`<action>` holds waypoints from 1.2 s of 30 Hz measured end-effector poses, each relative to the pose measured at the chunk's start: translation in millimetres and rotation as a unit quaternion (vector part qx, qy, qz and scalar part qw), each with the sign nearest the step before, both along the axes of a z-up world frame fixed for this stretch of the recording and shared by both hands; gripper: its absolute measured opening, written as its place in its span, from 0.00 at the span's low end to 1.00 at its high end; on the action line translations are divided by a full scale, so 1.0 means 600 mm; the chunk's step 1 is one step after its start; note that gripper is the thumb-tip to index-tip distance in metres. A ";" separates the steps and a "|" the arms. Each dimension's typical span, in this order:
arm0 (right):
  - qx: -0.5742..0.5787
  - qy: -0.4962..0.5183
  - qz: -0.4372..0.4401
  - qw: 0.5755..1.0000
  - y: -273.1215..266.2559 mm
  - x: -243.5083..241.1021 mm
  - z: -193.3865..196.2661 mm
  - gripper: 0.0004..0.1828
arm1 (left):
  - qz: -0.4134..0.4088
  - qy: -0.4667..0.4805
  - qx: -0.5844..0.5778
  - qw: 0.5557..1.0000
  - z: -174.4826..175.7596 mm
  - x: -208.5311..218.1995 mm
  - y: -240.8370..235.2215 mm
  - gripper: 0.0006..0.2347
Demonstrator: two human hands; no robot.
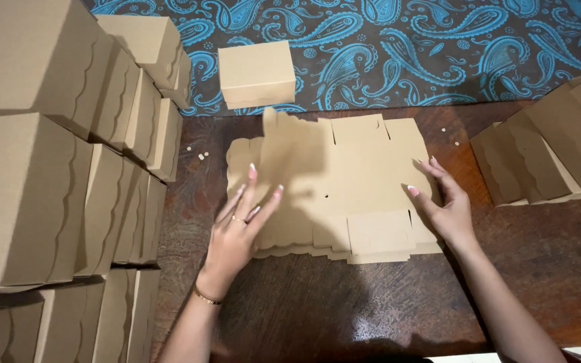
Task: Folding flat cardboard templates into small boxes and stacking them on a table.
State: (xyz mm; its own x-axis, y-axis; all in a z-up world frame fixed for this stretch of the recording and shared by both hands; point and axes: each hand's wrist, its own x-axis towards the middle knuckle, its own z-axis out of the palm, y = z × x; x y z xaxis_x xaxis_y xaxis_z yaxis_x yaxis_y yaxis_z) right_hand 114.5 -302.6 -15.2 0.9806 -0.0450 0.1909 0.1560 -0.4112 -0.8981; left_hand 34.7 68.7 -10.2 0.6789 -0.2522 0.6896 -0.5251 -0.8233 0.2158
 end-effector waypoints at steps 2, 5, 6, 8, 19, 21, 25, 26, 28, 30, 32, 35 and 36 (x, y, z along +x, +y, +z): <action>-0.013 -0.001 0.005 1.000 -0.002 0.001 0.000 0.31 | -0.026 0.011 -0.017 0.999 -0.007 -0.005 -0.002 0.28; 0.006 -0.020 0.007 1.000 0.003 0.002 -0.004 0.34 | -0.068 0.025 -0.084 0.994 -0.031 -0.009 0.000 0.30; 0.038 -0.037 0.005 0.999 0.007 0.003 -0.005 0.36 | -0.086 0.029 -0.135 0.987 -0.041 -0.010 0.002 0.30; 0.087 -0.027 -0.009 0.996 -0.030 0.018 -0.038 0.36 | -0.086 0.022 -0.147 0.985 -0.023 -0.017 0.001 0.30; 0.126 -0.022 -0.137 0.982 -0.108 0.066 -0.148 0.17 | 0.003 -0.032 -0.253 0.967 -0.005 -0.007 -0.014 0.14; 0.089 -0.065 -0.158 0.981 -0.096 0.058 -0.136 0.15 | 0.039 0.038 -0.285 0.957 0.017 -0.002 -0.015 0.26; 0.037 -0.092 -0.162 0.982 -0.075 0.042 -0.115 0.15 | 0.087 0.131 -0.279 0.947 -0.041 0.011 -0.009 0.33; 0.003 -0.116 -0.162 0.980 -0.071 0.043 -0.111 0.15 | 0.087 0.174 -0.284 0.939 -0.059 0.018 -0.003 0.31; -0.030 -0.143 -0.160 0.976 -0.061 0.044 -0.100 0.15 | 0.089 0.213 -0.288 0.929 -0.066 0.027 0.003 0.29; -0.038 -0.132 -0.155 0.978 -0.057 0.035 -0.088 0.16 | 0.085 0.229 -0.284 0.927 -0.052 0.021 -0.003 0.26; -0.040 -0.126 -0.150 0.980 -0.050 0.029 -0.075 0.16 | 0.095 0.253 -0.261 0.927 -0.045 0.016 -0.009 0.26; -0.025 -0.111 -0.144 0.983 -0.033 0.021 -0.050 0.16 | 0.111 0.309 -0.211 0.921 -0.048 0.018 -0.008 0.27; -0.015 -0.099 -0.139 0.985 -0.027 0.018 -0.041 0.16 | 0.119 0.343 -0.189 0.912 -0.053 0.020 -0.007 0.28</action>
